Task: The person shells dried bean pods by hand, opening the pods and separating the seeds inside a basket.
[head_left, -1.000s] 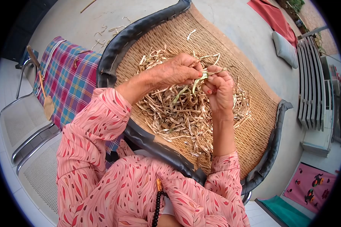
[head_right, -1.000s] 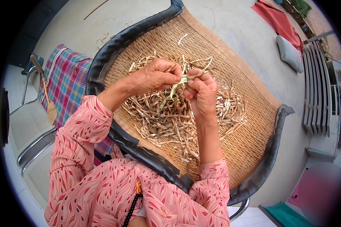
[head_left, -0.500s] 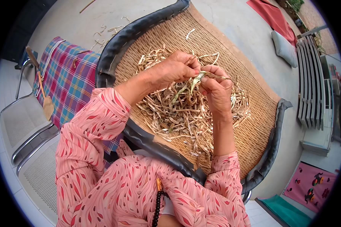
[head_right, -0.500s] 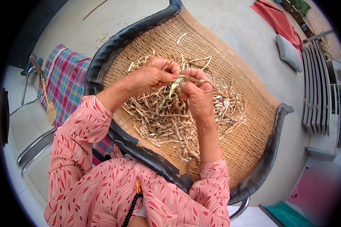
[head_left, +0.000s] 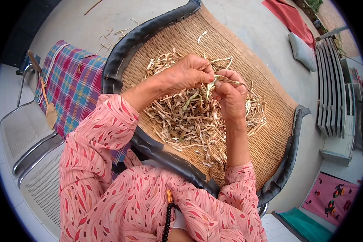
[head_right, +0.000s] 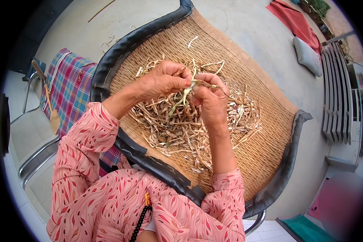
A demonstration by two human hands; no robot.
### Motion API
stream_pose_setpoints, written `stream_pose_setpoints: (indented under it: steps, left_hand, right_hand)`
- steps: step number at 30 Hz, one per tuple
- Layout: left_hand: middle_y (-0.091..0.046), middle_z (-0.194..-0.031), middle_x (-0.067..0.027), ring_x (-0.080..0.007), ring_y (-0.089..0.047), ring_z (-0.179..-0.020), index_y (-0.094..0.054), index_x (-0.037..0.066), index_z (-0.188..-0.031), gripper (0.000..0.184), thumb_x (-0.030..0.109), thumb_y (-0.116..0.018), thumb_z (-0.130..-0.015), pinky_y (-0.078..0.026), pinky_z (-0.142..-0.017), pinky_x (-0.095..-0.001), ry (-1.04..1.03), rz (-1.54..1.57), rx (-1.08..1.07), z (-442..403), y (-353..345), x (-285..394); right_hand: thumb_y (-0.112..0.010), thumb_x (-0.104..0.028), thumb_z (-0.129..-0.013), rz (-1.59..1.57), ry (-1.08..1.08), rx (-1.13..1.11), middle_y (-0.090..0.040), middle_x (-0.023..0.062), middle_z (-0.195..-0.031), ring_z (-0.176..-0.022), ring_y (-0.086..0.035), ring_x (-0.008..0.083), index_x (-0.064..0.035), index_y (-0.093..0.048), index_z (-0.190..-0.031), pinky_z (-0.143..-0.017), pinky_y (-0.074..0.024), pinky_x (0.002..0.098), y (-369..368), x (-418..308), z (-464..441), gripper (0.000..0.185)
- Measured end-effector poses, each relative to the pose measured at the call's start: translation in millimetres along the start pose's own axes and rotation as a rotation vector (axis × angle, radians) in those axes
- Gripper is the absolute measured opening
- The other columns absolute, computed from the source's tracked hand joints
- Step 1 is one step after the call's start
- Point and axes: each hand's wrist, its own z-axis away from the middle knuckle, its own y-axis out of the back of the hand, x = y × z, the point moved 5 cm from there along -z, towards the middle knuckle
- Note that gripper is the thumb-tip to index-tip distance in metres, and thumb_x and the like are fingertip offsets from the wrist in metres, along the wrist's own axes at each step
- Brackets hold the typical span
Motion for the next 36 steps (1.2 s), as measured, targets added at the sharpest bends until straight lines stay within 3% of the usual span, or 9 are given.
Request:
stream_pose_setpoints:
  steps: [5,8,14,20,23,26,30,31,36]
  left_hand:
    - [-0.049,-0.058,0.0031,-0.0012,-0.038,-0.046,-0.057,0.003,-0.078,0.021,0.022,-0.066,-0.082,-0.027,-0.037,-0.0173,0.011,-0.11,0.071,2.4,0.3,7.4]
    - [-0.049,-0.059,0.0039,-0.0012,-0.039,-0.048,-0.057,0.003,-0.077,0.02,0.02,-0.067,-0.081,-0.029,-0.04,-0.0178,-0.086,-0.198,-0.03,-1.3,-0.3,-1.7]
    - [-0.047,-0.061,0.0051,-0.0014,-0.037,-0.05,-0.055,0.004,-0.074,0.015,0.013,-0.065,-0.081,-0.029,-0.042,-0.0176,-0.164,-0.312,0.053,-2.0,4.2,-0.5]
    - [-0.046,-0.058,0.0046,-0.0019,-0.037,-0.045,-0.055,0.004,-0.078,0.013,0.012,-0.063,-0.083,-0.026,-0.038,-0.0169,0.041,0.132,0.005,1.3,-3.1,-2.7]
    - [-0.046,-0.056,0.0038,-0.0022,-0.037,-0.043,-0.054,0.004,-0.079,0.015,0.014,-0.063,-0.084,-0.024,-0.035,-0.0167,0.083,0.211,-0.023,1.0,-1.7,-3.2]
    - [-0.047,-0.056,0.0029,-0.0017,-0.037,-0.042,-0.054,0.005,-0.077,0.015,0.014,-0.064,-0.083,-0.024,-0.034,-0.0161,0.078,0.075,-0.004,-0.1,-2.0,-2.2]
    - [-0.049,-0.057,0.0027,-0.0013,-0.037,-0.041,-0.055,0.004,-0.076,0.011,0.007,-0.065,-0.079,-0.024,-0.034,-0.0163,0.082,0.022,0.054,-0.2,0.5,1.7]
    - [-0.049,-0.059,0.0028,-0.0014,-0.038,-0.042,-0.055,0.004,-0.075,0.01,0.002,-0.065,-0.073,-0.025,-0.035,-0.0165,0.076,0.038,0.08,-1.3,3.2,0.4]
    - [-0.052,-0.066,0.0017,-0.0023,-0.045,-0.056,-0.056,0.003,-0.075,0.011,-0.001,-0.063,-0.067,-0.033,-0.046,-0.0167,0.046,-0.159,0.039,-1.1,3.9,0.0]
  right_hand:
    - [-0.055,0.004,-0.075,0.126,0.079,0.073,-0.058,0.0039,-0.073,-0.053,-0.047,0.0064,0.0022,-0.055,-0.094,-0.046,-0.0394,0.0204,2.2,-8.3,0.1,0.019]
    - [-0.055,0.004,-0.076,0.188,0.114,0.077,-0.058,0.0045,-0.075,-0.053,-0.047,0.0061,0.0022,-0.055,-0.095,-0.046,-0.0398,0.0202,-2.4,-11.4,3.0,0.019]
    - [-0.054,0.005,-0.076,0.188,0.088,0.025,-0.058,0.0054,-0.074,-0.051,-0.046,0.0058,0.0028,-0.054,-0.096,-0.044,-0.0396,0.0207,-8.4,-5.4,2.0,0.02]
    - [-0.05,0.007,-0.077,-0.07,-0.006,-0.083,-0.056,0.0044,-0.073,-0.05,-0.042,0.0043,0.0029,-0.053,-0.096,-0.043,-0.0383,0.0211,-1.4,-1.7,0.2,0.02]
    - [-0.049,0.007,-0.077,-0.087,0.022,-0.058,-0.056,0.0036,-0.074,-0.05,-0.042,0.0044,0.0022,-0.053,-0.096,-0.044,-0.0384,0.0206,-3.1,-1.9,0.1,0.02]
    - [-0.051,0.007,-0.077,-0.018,0.058,-0.025,-0.056,0.0033,-0.075,-0.051,-0.044,0.0047,0.0016,-0.053,-0.096,-0.044,-0.0388,0.0201,-6.1,-4.2,1.7,0.02]
    - [-0.052,0.007,-0.077,0.081,0.096,-0.001,-0.056,0.0038,-0.076,-0.052,-0.046,0.005,0.0016,-0.054,-0.094,-0.044,-0.0393,0.0196,-8.9,-5.7,3.2,0.018]
    - [-0.051,0.008,-0.077,0.06,0.089,0.002,-0.056,0.0044,-0.075,-0.052,-0.045,0.0051,0.0018,-0.055,-0.093,-0.044,-0.0393,0.0195,-11.5,-6.2,4.1,0.017]
    - [-0.051,0.008,-0.076,0.106,0.159,0.049,-0.057,0.005,-0.074,-0.052,-0.045,0.0056,0.0022,-0.055,-0.092,-0.045,-0.039,0.0193,-7.8,-6.0,0.8,0.017]
